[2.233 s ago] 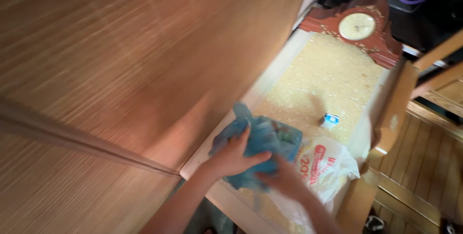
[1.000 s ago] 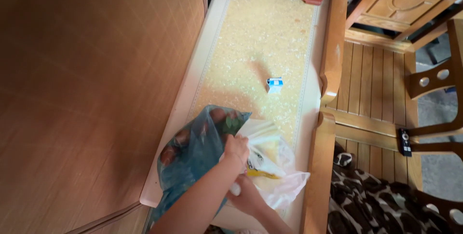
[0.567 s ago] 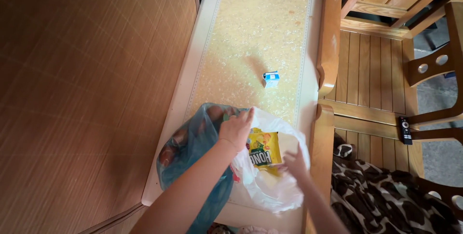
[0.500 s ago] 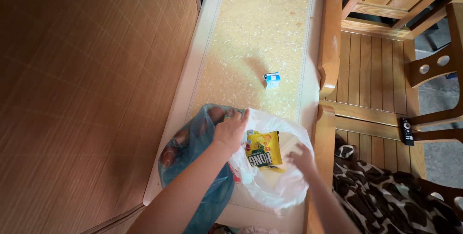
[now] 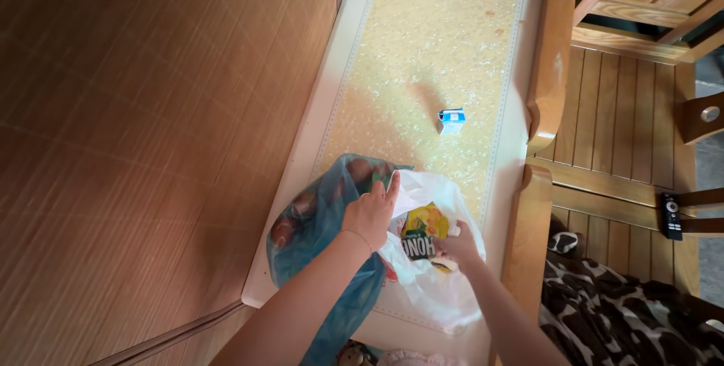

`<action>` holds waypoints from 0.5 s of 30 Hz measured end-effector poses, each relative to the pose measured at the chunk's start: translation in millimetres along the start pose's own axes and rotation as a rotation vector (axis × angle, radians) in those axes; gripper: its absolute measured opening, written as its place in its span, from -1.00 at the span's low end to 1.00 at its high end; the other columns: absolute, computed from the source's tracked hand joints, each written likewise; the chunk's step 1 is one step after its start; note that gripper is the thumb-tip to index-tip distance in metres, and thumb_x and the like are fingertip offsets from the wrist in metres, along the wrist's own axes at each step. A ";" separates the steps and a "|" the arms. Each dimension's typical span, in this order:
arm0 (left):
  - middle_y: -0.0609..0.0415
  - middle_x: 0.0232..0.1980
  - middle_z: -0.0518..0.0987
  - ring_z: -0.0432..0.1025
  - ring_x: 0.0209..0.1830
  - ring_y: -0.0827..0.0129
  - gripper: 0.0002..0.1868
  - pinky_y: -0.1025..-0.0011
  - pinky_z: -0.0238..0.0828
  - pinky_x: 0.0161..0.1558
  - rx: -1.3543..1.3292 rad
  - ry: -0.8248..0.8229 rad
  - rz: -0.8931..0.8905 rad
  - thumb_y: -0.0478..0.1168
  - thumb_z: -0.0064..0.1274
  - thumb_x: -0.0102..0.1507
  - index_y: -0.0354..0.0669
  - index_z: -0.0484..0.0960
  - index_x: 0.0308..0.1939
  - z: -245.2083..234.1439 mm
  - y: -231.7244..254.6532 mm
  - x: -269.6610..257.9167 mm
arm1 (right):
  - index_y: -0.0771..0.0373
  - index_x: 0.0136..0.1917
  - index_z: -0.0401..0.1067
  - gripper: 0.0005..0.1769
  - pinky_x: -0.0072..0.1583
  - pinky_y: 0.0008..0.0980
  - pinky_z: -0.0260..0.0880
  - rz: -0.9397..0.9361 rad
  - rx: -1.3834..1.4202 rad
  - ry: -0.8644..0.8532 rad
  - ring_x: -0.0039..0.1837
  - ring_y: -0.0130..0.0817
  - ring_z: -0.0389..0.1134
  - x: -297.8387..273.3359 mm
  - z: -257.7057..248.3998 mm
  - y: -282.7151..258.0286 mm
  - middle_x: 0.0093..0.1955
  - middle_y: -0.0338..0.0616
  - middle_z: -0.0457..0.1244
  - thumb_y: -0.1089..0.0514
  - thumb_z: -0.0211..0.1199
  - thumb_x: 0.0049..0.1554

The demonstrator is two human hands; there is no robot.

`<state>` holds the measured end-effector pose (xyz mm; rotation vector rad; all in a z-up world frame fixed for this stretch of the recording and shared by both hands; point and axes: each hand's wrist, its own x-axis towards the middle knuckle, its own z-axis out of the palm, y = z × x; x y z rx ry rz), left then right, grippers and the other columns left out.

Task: Tidying up a home by moving chairs, gathering snacks and fruit into a bag, and wiping a table with a cloth.

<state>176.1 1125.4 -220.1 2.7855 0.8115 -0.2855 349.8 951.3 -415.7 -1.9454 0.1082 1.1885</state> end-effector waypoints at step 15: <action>0.06 -0.48 0.56 0.62 -0.50 0.06 -0.99 0.20 0.58 -0.45 -0.076 0.425 -0.242 -0.27 0.03 0.19 -0.07 0.52 -0.32 134.3 55.2 47.6 | 0.30 0.60 -0.16 0.14 -0.24 -0.27 0.45 -0.177 0.216 -0.049 -0.30 -0.15 0.36 -68.1 -10.3 -127.1 -0.22 0.15 0.32 0.33 0.55 0.00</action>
